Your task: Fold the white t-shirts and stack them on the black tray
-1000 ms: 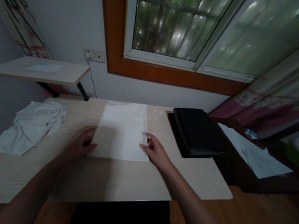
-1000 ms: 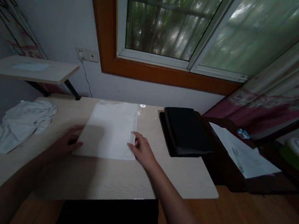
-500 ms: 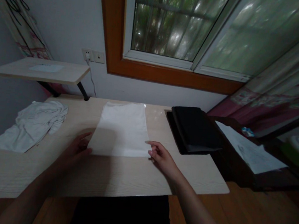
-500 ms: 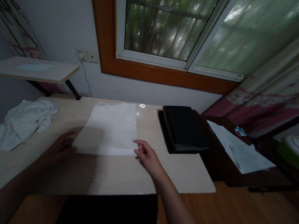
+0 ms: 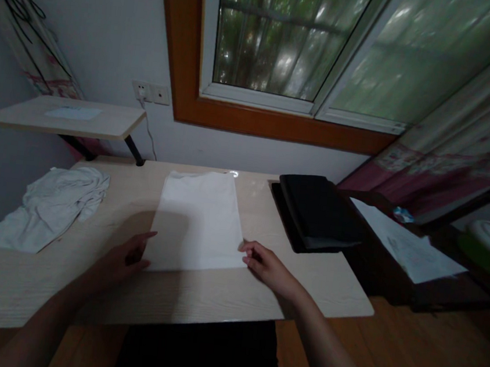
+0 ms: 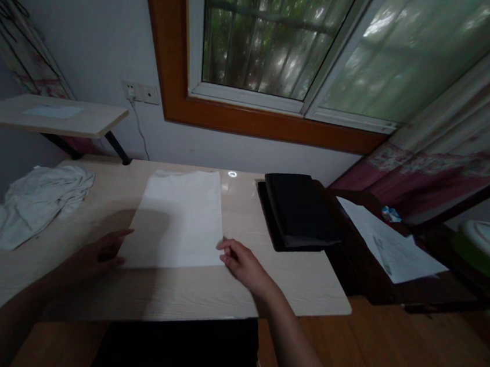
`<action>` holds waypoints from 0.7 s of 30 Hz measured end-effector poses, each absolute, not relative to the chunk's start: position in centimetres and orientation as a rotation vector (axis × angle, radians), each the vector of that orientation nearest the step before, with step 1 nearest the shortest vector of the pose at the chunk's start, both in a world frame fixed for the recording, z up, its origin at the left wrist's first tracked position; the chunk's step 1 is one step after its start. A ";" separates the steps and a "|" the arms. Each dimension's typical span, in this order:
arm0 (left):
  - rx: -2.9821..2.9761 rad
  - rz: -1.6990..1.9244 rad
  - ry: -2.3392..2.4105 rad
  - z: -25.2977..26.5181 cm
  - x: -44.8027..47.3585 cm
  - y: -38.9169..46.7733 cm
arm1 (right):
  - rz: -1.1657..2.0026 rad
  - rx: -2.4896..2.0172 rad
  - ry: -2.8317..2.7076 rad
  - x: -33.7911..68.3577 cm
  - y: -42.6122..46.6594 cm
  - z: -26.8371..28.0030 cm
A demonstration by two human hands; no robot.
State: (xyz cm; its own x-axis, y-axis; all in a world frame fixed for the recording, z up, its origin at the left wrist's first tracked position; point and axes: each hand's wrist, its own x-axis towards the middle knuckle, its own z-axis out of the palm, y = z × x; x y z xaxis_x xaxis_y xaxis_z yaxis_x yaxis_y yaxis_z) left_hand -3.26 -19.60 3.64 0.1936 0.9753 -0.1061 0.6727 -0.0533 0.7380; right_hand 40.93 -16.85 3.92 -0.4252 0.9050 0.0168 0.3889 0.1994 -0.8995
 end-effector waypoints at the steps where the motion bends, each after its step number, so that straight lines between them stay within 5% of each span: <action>1: 1.830 0.510 1.557 3.8 -3.5 -19.6 | 1.150 -1.193 -1.966 41.0 -16.8 4.1; 12: 1.861 0.254 1.434 6.3 -3.8 -20.6 | 1.335 -1.078 -2.313 41.7 -15.7 6.2; 21: 2.324 0.614 1.670 6.8 -0.7 -15.3 | 0.512 -1.325 -2.211 36.1 -12.3 6.8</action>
